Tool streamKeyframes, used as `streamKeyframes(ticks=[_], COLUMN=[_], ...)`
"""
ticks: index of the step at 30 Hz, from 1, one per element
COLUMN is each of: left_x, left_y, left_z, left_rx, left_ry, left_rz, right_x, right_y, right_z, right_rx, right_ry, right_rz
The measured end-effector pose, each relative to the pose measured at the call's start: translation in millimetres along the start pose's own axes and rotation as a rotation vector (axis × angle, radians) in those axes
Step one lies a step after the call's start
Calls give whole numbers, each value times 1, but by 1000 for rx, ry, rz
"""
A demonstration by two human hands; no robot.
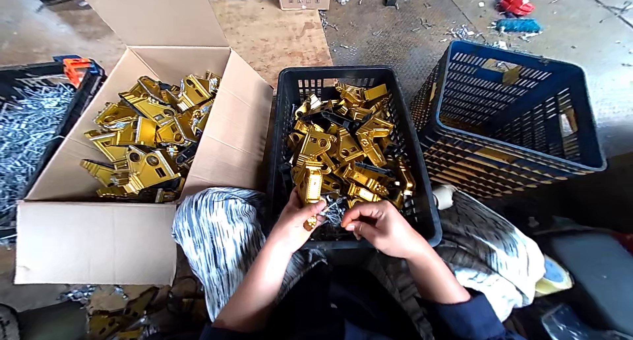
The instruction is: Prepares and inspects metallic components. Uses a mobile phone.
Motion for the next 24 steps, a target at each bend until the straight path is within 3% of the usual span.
streamKeyframes(ticks=[6, 10, 13, 19, 24], left_x=[2, -3, -5, -3, -24], left_y=[3, 15, 25, 13, 3], left_z=[-3, -10, -15, -17, -31], left_rx=[-35, -270, -330, -99, -14], left_ry=[-41, -62, -34, 30, 50], left_rz=[134, 269, 336, 670, 561], right_x=[7, -19, -45, -13, -8], right_y=[-5, -7, 8, 24, 19], right_z=[1, 5, 4, -10, -20], right_rx=[61, 267, 366, 574, 678], right_ry=[-38, -317, -536, -741, -699], right_rz=[-152, -389, -665, -726, -668])
Point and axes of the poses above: each hand's wrist, its own z-axis towards the middle knuckle, its own y-axis out of the palm, x = y × z, the point moved 7 cm from there along z, towards the middle knuckle
